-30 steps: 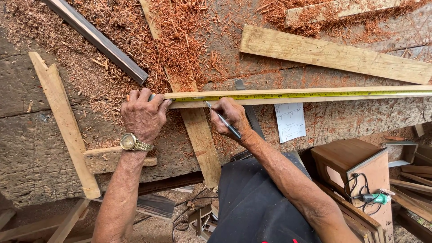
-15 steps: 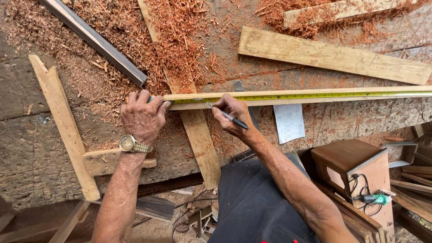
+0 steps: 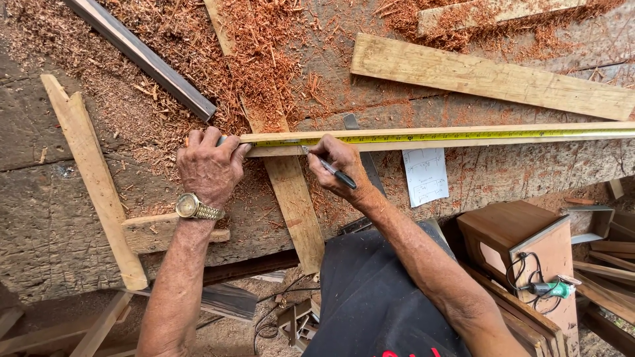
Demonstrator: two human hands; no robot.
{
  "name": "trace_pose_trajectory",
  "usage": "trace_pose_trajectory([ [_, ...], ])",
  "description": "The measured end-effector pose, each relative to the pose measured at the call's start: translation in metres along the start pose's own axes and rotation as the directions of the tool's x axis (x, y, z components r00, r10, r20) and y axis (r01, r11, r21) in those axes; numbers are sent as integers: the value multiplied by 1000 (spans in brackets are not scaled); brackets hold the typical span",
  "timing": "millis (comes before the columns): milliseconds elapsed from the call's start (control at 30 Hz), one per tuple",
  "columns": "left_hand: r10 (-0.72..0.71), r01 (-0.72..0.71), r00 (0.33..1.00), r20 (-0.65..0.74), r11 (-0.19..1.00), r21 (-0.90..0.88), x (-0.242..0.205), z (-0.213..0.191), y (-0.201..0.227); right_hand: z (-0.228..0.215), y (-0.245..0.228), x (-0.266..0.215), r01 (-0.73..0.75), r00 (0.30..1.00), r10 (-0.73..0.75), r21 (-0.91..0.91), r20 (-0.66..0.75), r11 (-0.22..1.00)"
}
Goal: The person measures a long wooden plank with a tape measure and marks it with a pen. They then use a square ruler to draw a straight line across the plank at the marked point.
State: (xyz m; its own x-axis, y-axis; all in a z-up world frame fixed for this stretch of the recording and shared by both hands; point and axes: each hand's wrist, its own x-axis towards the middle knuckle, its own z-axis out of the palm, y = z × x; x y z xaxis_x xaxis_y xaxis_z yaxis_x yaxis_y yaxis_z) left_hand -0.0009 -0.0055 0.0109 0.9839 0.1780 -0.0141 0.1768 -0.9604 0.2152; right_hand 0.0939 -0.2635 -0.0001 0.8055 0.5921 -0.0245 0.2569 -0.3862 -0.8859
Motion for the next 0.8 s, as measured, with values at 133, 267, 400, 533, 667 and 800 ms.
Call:
trace_pose_trajectory([
  [133,4,-4,1000,-3,1000,0,-1,1,0,-12,2,-4,-47,997,45,42,57,998],
  [267,-20,20,1000,4,1000,-5,1,-3,2,-67,-23,-25,-27,851,153,-249,503,968],
  [400,-3,3,1000,-13,999,46,-5,23,-12,-136,1,-79,107,950,37,-437,309,893],
  [533,11,-11,1000,-25,1000,8,-3,13,-6,-126,70,-134,-332,824,483,-437,296,836],
  [667,-9,9,1000,3,1000,-12,-5,19,-9,-88,87,-153,-222,797,529,-673,292,706],
  [800,-38,38,999,21,999,-3,-8,20,-7,-69,109,-166,-194,885,430,-699,177,688],
])
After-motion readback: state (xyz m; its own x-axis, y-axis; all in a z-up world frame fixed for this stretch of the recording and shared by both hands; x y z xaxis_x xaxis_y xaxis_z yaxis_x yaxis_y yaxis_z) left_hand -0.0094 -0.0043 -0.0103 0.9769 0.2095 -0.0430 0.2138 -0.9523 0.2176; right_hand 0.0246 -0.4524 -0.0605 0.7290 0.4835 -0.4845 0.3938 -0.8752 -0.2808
